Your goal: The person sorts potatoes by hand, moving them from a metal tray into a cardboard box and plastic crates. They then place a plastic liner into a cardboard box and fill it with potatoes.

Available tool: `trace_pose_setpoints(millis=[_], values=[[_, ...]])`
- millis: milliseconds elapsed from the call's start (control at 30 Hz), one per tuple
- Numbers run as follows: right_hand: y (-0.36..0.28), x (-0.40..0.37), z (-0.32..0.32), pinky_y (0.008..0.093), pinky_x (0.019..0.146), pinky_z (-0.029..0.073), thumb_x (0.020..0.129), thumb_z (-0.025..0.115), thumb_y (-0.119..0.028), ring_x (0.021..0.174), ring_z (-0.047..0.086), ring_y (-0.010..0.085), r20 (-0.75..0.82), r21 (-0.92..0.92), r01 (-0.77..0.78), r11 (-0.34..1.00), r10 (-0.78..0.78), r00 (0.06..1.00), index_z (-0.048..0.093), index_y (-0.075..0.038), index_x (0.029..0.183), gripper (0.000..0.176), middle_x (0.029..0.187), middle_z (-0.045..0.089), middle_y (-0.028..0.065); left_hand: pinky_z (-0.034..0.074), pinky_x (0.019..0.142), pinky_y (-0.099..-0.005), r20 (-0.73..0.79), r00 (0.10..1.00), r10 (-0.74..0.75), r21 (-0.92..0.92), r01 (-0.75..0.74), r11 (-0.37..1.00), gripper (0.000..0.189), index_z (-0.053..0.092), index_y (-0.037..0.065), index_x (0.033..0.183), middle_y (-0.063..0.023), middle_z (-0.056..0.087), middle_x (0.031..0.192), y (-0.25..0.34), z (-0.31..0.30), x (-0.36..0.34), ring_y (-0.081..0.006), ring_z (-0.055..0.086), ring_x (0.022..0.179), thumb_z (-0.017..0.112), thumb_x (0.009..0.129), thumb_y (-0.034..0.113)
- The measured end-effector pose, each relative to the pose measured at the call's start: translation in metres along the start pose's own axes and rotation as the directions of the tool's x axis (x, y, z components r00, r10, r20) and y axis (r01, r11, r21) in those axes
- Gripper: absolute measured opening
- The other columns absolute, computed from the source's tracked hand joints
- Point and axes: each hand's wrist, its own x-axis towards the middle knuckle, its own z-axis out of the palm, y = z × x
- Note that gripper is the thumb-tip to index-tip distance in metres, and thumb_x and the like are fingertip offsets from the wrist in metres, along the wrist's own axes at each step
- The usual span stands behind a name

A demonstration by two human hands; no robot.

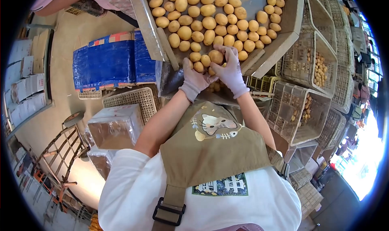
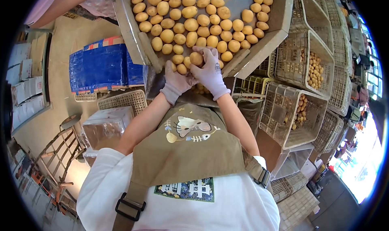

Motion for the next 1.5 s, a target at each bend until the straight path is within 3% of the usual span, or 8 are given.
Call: trace_pose_setpoints(millis=[433, 567, 833, 933, 1033, 1133, 1267, 1500], values=[[-0.002, -0.075, -0.076, 0.0389, 0.09, 0.049, 0.069, 0.085, -0.012, 0.099, 0.058, 0.0295, -0.23, -0.151, 0.053, 0.987, -0.087, 0.969, 0.061, -0.004, 0.108, 0.046, 0.103, 0.059, 0.0141, 0.036, 0.109, -0.0669, 0.106, 0.994, -0.014, -0.08, 0.023, 0.997, 0.073, 0.041, 0.014, 0.147, -0.013, 0.039, 0.154, 0.012, 0.004, -0.014, -0.0384, 0.038, 0.142, 0.043, 0.09, 0.06], [0.068, -0.154, -0.12, 0.0473, 0.08, 0.054, 0.079, 0.076, -0.019, 0.095, 0.063, 0.0407, -0.15, -0.661, -0.384, 0.645, 0.388, 0.909, 0.062, -0.009, 0.111, 0.036, 0.105, 0.063, 0.0189, 0.034, 0.108, -0.0714, 0.063, 0.998, -0.015, -0.114, 0.022, 0.993, 0.07, 0.042, 0.016, 0.147, -0.0125, 0.038, 0.155, 0.012, 0.006, -0.014, -0.0395, 0.036, 0.143, 0.043, 0.091, 0.058], [-0.02, -0.041, -0.06, 0.0429, 0.088, 0.049, 0.083, 0.072, -0.017, 0.097, 0.064, 0.0334, -0.1, -0.479, 0.254, 0.84, -0.34, 0.935, 0.068, -0.009, 0.114, 0.032, 0.109, 0.065, 0.014, 0.035, 0.106, -0.0725, 0.021, 1.0, -0.017, 0.062, 0.016, 0.998, 0.059, 0.045, 0.02, 0.144, -0.0082, 0.044, 0.151, 0.004, -0.012, 0.001, -0.0357, 0.039, 0.142, 0.042, 0.097, 0.055], [0.009, -0.004, -0.056, 0.05, 0.099, 0.04, 0.084, 0.069, -0.032, 0.11, 0.059, 0.033, 0.238, -0.707, 0.217, 0.673, -0.063, 0.969, 0.062, -0.012, 0.126, 0.047, 0.125, 0.06, 0.0124, 0.031, 0.109, -0.0679, -0.158, 0.986, -0.053, 0.198, 0.085, 0.976, 0.052, 0.048, 0.022, 0.14, -0.0043, 0.051, 0.144, 0.008, -0.018, -0.001, -0.031, 0.048, 0.132, 0.057, 0.095, 0.046], [0.032, 0.029, -0.053, 0.0583, 0.107, 0.031, 0.086, 0.065, -0.042, 0.128, 0.047, 0.0385, -0.079, -0.768, 0.078, 0.636, -0.215, 0.973, 0.061, -0.019, 0.131, 0.051, 0.14, 0.051, 0.0145, 0.022, 0.111, -0.0605, -0.257, 0.966, 0.033, 0.327, 0.055, 0.943, 0.054, 0.05, 0.024, 0.138, -0.0012, 0.053, 0.136, 0.008, -0.013, -0.015, -0.0263, 0.048, 0.128, 0.07, 0.09, 0.039], [0.027, 0.022, -0.05, 0.0634, 0.109, 0.028, 0.083, 0.064, -0.051, 0.139, 0.036, 0.0457, 0.367, -0.828, 0.294, 0.477, 0.065, 0.928, 0.059, -0.03, 0.138, 0.059, 0.156, 0.041, 0.0112, 0.021, 0.11, -0.061, -0.179, 0.978, 0.104, 0.336, -0.038, 0.941, 0.06, 0.049, 0.025, 0.139, -0.0009, 0.05, 0.139, 0.011, -0.022, -0.01, -0.0249, 0.043, 0.133, 0.072, 0.087, 0.043], [0.044, 0.057, -0.067, 0.0636, 0.108, 0.031, 0.085, 0.065, -0.05, 0.138, 0.038, 0.0451, 0.091, -0.495, 0.011, 0.869, 0.039, 0.995, 0.063, -0.029, 0.133, 0.053, 0.15, 0.044, 0.0181, 0.011, 0.116, -0.0607, -0.241, 0.97, 0.023, 0.185, 0.023, 0.983, 0.079, 0.038, 0.024, 0.15, -0.0035, 0.037, 0.157, 0.019, 0.013, -0.026, -0.0287, 0.032, 0.145, 0.052, 0.088, 0.071], [0.026, 0.012, -0.046, 0.066, 0.117, 0.016, 0.08, 0.071, -0.052, 0.15, 0.015, 0.0473, 0.472, -0.707, 0.297, 0.642, 0.117, 0.874, 0.055, -0.04, 0.14, 0.063, 0.165, 0.021, 0.0129, 0.012, 0.112, -0.0731, -0.105, 0.994, 0.03, 0.061, -0.023, 0.998, 0.081, 0.034, 0.019, 0.154, -0.0052, 0.035, 0.16, 0.017, 0.02, -0.027, -0.0343, 0.028, 0.148, 0.038, 0.093, 0.072]])
